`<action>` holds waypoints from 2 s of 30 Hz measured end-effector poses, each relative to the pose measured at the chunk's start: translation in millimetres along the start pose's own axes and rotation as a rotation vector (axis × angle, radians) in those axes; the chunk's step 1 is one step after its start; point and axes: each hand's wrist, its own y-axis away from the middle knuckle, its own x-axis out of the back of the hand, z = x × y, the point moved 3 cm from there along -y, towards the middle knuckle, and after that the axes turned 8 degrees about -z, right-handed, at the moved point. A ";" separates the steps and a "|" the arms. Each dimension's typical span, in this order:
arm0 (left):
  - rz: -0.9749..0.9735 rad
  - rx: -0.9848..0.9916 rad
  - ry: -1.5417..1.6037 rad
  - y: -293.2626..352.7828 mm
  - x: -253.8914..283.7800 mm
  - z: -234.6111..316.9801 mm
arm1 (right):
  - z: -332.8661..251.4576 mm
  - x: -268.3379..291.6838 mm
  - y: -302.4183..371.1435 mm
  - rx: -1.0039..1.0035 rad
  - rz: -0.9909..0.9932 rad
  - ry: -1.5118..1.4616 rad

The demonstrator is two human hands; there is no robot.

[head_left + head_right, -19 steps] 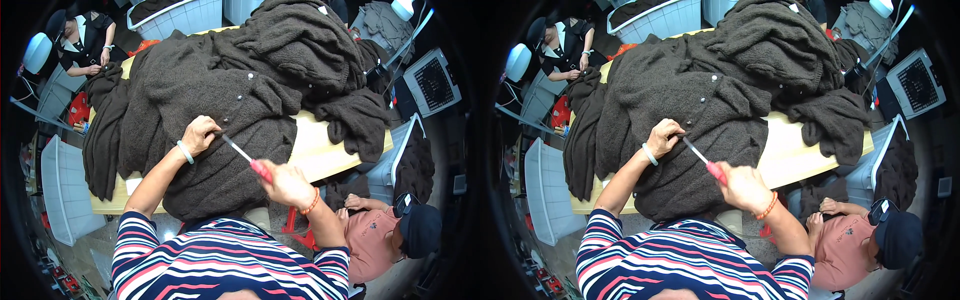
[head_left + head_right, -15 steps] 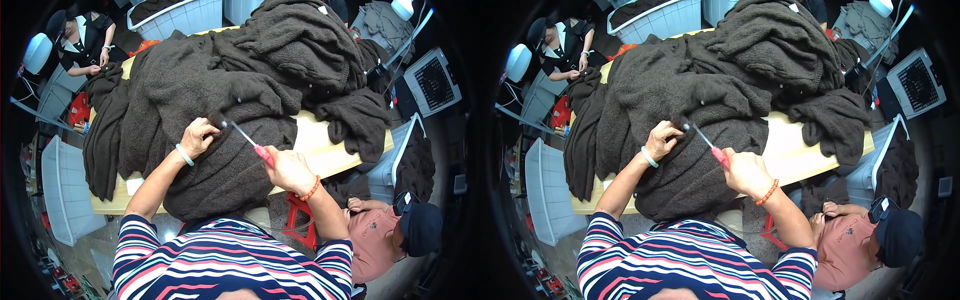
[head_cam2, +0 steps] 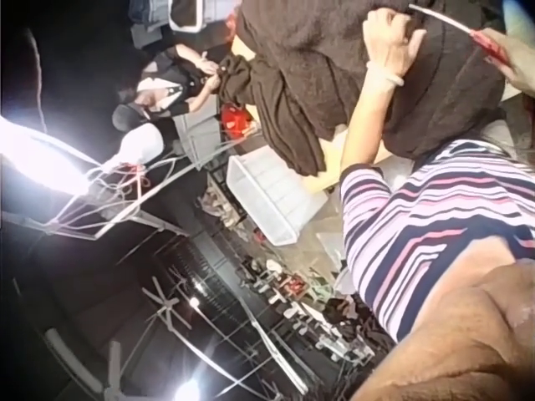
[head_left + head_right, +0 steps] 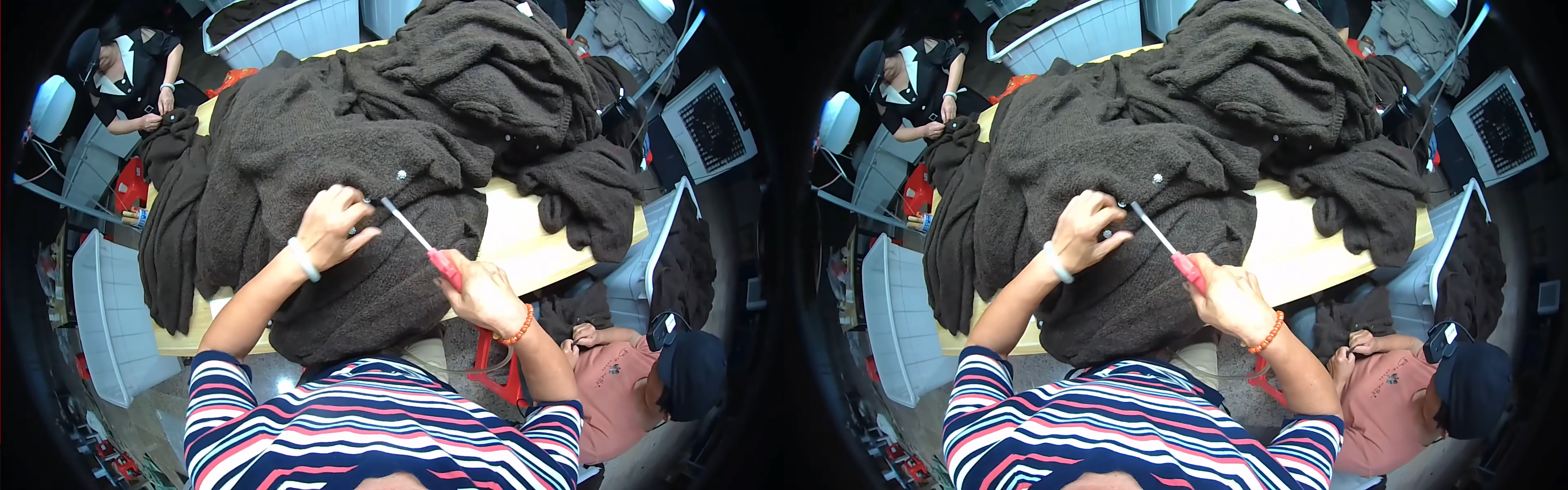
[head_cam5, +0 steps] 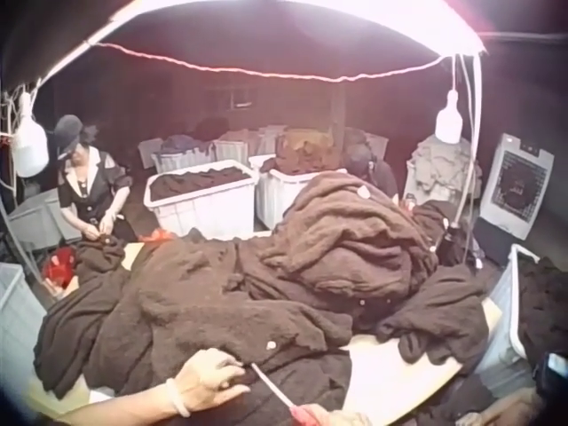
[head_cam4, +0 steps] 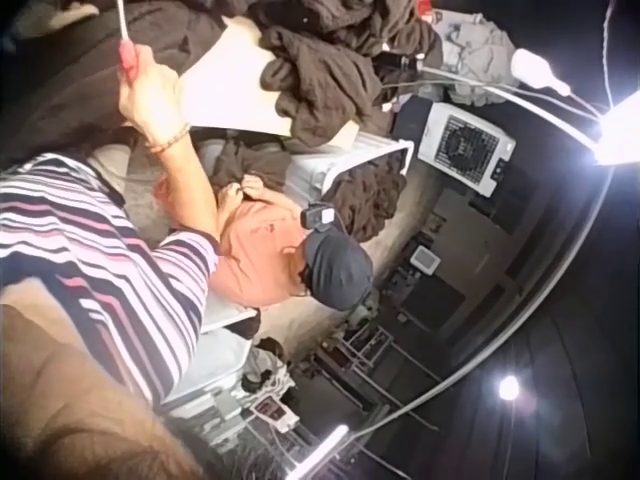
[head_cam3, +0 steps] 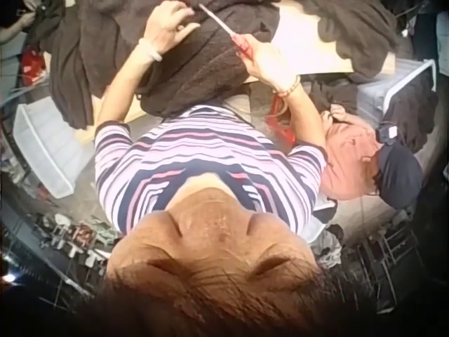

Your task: Trimming loose threads and removing small white markers from fabric using a small cutting tool.

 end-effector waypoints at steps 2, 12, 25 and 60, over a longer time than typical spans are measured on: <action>0.049 -0.065 -0.024 -31.9 -6.9 3.5 | 12.5 1.9 2.7 -0.032 0.103 -0.024; 0.159 0.120 0.236 -67.9 -86.4 -66.6 | 24.6 13.7 -7.3 -0.164 0.031 0.065; 0.282 0.051 0.161 -8.3 -49.5 18.7 | 37.3 10.9 -15.9 -0.121 0.006 0.000; 0.912 0.599 1.899 -44.8 -89.7 20.0 | 43.9 33.8 1.5 0.011 0.054 0.113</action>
